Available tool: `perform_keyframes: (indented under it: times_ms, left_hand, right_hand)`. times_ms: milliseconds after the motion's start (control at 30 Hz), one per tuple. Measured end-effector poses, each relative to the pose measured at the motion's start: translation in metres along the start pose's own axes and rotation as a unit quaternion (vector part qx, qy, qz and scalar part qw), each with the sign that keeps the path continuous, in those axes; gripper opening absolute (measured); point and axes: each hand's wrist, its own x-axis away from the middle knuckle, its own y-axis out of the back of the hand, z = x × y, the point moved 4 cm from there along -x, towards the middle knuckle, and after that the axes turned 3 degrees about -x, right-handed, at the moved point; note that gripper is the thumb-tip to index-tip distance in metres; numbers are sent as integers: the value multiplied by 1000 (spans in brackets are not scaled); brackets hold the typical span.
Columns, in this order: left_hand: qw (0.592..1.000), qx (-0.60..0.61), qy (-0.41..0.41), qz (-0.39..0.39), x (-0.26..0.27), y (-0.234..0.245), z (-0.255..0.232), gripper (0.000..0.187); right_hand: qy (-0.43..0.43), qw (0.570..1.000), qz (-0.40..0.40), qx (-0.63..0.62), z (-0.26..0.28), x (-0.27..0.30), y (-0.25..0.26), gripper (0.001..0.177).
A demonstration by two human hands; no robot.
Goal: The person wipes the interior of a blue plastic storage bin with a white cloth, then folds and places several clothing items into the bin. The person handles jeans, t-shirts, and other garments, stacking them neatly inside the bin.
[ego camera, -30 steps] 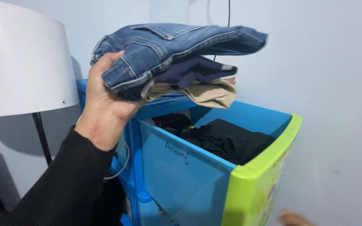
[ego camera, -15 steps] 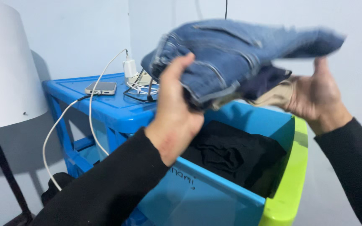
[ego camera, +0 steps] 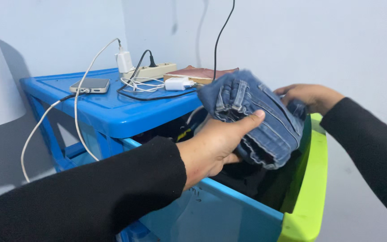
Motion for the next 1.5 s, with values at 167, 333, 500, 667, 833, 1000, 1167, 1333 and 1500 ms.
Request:
perform_keyframes:
  times_ms: [167, 333, 500, 667, 833, 1000, 1167, 1333, 1500]
  left_hand:
    - [985, -101, 135, -30, -9, 9, 17, 88]
    - [793, -561, -83, -222, 10, 18, -17, 122]
    - [606, -794, 4, 50, 20, 2, -21, 74]
    - [531, -830, 110, 130, -6, 30, -13, 70]
    - [511, -822, 188, 168, 9, 55, 6, 89]
    - [604, -784, 118, 81, 15, 45, -32, 71]
    - [699, -710, -41, -67, 17, 38, -94, 53]
    - [697, -709, -50, -96, 21, 54, -94, 52]
    - [682, -721, -72, -99, 32, 96, -67, 54]
  right_hand:
    - [-58, 988, 20, 141, -8, -6, -34, 70]
    - [-22, 974, 22, 225, -9, -4, -28, 68]
    - [58, 908, -86, 405, 15, 24, -33, 66]
    - [95, 889, 92, 438, 18, 105, -80, 100]
    - [122, 872, 196, 433, 18, 113, -114, 113]
    - [104, 873, 182, 441, 23, 100, -93, 114]
    - [75, 891, 136, 428, 46, 95, -92, 105]
    - [-59, 880, 199, 428, 52, 96, -128, 125]
    - [-132, 868, 237, 416, 43, 80, -151, 139]
